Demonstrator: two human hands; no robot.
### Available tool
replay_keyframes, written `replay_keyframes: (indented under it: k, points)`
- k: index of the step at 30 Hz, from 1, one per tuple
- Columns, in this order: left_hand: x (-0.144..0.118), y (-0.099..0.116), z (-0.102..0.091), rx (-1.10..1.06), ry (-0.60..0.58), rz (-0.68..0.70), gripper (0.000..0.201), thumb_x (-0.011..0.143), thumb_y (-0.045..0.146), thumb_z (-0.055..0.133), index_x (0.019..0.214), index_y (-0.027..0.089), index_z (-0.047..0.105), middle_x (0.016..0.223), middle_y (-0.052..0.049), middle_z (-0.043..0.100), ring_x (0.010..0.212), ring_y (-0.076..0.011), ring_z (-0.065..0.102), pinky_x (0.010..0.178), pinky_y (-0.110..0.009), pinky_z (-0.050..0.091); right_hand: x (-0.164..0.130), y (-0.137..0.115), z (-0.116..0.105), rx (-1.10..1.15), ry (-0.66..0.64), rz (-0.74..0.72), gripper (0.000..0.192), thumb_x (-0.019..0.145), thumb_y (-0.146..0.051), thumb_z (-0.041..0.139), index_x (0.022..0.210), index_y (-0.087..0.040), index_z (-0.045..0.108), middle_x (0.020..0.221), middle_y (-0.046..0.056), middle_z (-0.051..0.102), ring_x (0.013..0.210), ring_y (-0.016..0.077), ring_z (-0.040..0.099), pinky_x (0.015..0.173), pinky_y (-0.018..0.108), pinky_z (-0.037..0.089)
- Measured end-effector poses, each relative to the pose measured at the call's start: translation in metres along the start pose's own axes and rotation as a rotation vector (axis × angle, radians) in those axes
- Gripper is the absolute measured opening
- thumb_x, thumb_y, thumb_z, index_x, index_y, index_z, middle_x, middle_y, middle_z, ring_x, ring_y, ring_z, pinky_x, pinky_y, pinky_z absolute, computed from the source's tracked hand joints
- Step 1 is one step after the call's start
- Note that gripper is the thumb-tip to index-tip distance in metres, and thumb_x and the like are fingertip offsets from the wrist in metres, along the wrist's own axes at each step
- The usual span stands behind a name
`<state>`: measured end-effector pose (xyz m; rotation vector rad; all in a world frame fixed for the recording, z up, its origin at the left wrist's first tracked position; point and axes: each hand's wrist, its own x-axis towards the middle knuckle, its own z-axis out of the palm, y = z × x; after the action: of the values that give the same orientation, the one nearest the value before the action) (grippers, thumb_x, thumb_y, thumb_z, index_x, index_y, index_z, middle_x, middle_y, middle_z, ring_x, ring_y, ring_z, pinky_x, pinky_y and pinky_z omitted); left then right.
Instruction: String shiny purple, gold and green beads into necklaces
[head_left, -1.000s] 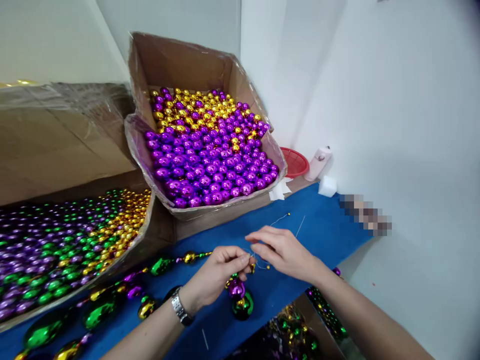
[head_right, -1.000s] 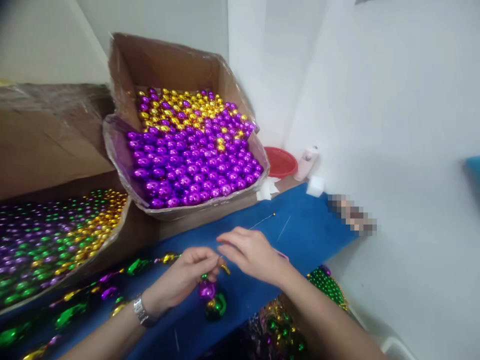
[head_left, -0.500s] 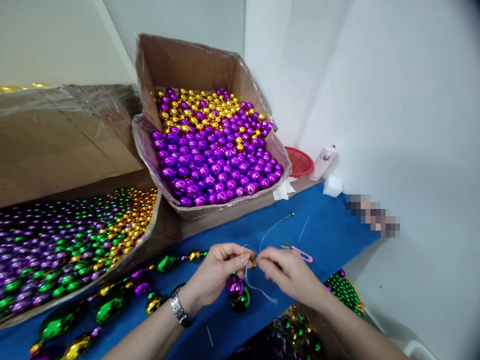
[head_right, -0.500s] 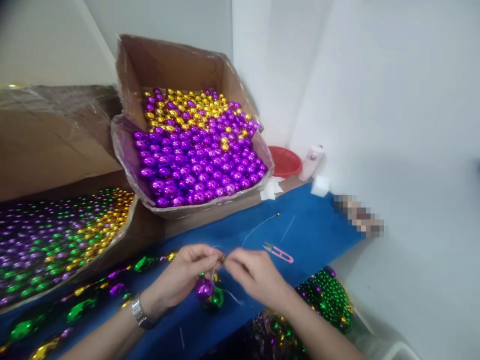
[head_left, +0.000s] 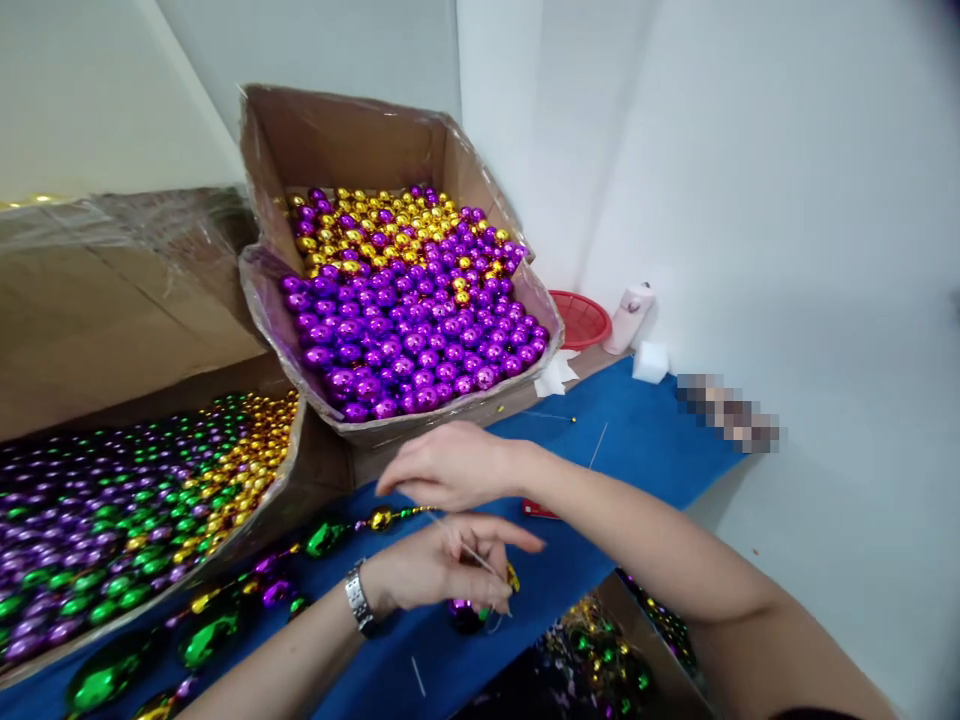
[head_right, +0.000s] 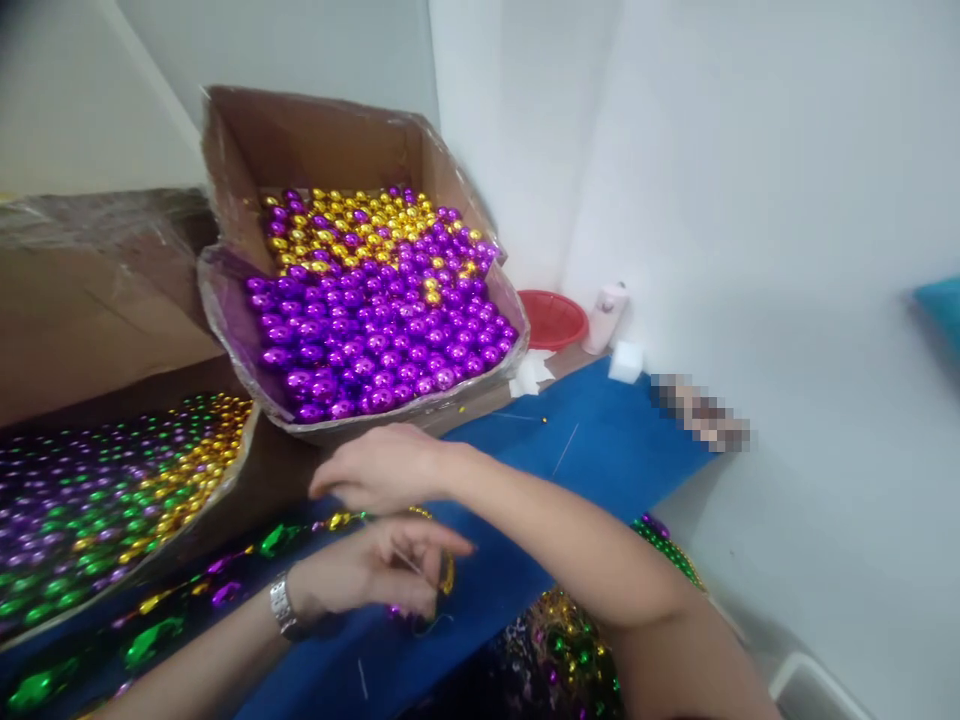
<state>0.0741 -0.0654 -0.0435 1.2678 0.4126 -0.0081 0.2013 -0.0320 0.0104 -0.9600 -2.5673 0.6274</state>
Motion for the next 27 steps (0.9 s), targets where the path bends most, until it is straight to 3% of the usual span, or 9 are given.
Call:
replay_keyframes:
  k: [3,5,10,12,14,19,23,25,27]
  points:
    - [-0.002,0.013,0.009,0.223,-0.098,0.033,0.033,0.08,0.03,0.063,0.112,0.023,0.066,0.076,-0.004,0.064,0.056,-0.0096,0.054,0.052,-0.02,0.043,0.024,0.002,0.004,0.118,-0.166,-0.111,0.028,0.079,-0.009,0.053,0.098,-0.025,0.068,0.097,-0.004,0.07,0.084,0.0132,0.064,0.073,0.022,0.046]
    - [-0.007,0.023,0.011,0.357,-0.031,0.117,0.029,0.084,0.03,0.058,0.11,0.022,0.068,0.084,-0.007,0.065,0.062,-0.012,0.055,0.058,-0.023,0.046,0.017,0.01,0.006,0.179,-0.137,-0.074,0.03,0.077,-0.006,0.055,0.099,-0.024,0.067,0.094,-0.005,0.07,0.081,0.0115,0.064,0.073,0.02,0.046]
    - [-0.023,0.035,0.003,0.404,0.381,0.291,0.033,0.084,0.026,0.058,0.117,0.02,0.063,0.078,-0.004,0.066,0.062,-0.0116,0.052,0.057,-0.022,0.045,-0.051,0.017,0.012,0.218,0.255,0.207,0.038,0.095,-0.016,0.034,0.133,-0.017,0.034,0.1,0.006,0.065,0.083,0.013,0.061,0.073,0.027,0.046]
    - [-0.026,0.037,-0.002,0.379,0.483,0.332,0.035,0.084,0.025,0.059,0.118,0.018,0.062,0.078,-0.004,0.066,0.062,-0.0116,0.052,0.057,-0.022,0.045,-0.075,0.009,0.021,0.417,0.503,0.29,0.029,0.097,-0.026,0.037,0.125,-0.021,0.04,0.088,0.001,0.065,0.068,0.01,0.059,0.063,0.022,0.045]
    - [-0.027,0.038,-0.004,0.392,0.517,0.358,0.036,0.085,0.024,0.059,0.119,0.017,0.061,0.082,-0.006,0.066,0.065,-0.0129,0.055,0.06,-0.023,0.047,-0.089,-0.001,0.031,0.513,0.56,0.293,0.027,0.097,-0.029,0.039,0.122,-0.022,0.044,0.075,-0.003,0.061,0.059,0.0086,0.055,0.057,0.02,0.042]
    - [-0.027,0.039,-0.007,0.778,0.539,0.533,0.035,0.087,0.015,0.052,0.122,0.02,0.059,0.089,-0.007,0.068,0.075,-0.015,0.06,0.07,-0.025,0.048,-0.088,-0.013,0.044,0.688,0.513,0.362,0.027,0.097,-0.037,0.039,0.114,-0.021,0.052,0.07,-0.001,0.065,0.052,0.008,0.052,0.051,0.019,0.039]
    - [-0.029,0.035,-0.01,1.083,0.559,0.716,0.049,0.085,0.006,0.05,0.13,0.025,0.05,0.098,-0.006,0.068,0.083,-0.015,0.062,0.074,-0.024,0.047,-0.081,-0.003,0.049,1.042,0.32,0.387,0.038,0.097,-0.045,0.032,0.116,-0.018,0.05,0.066,0.0,0.066,0.038,0.0054,0.041,0.039,0.016,0.032]
    - [-0.03,0.033,-0.01,1.126,0.571,0.737,0.052,0.085,0.005,0.05,0.133,0.025,0.046,0.103,-0.006,0.068,0.087,-0.0151,0.063,0.076,-0.024,0.047,-0.08,0.002,0.051,1.052,0.233,0.355,0.041,0.097,-0.047,0.031,0.111,-0.015,0.053,0.066,0.002,0.066,0.037,0.0055,0.041,0.037,0.016,0.031]
    - [-0.031,0.032,-0.01,1.146,0.579,0.722,0.05,0.086,0.006,0.05,0.132,0.025,0.047,0.104,-0.007,0.068,0.087,-0.0155,0.063,0.076,-0.024,0.048,-0.082,0.003,0.051,0.976,0.245,0.359,0.04,0.096,-0.047,0.034,0.103,-0.015,0.056,0.069,0.003,0.066,0.039,0.0058,0.042,0.039,0.017,0.033]
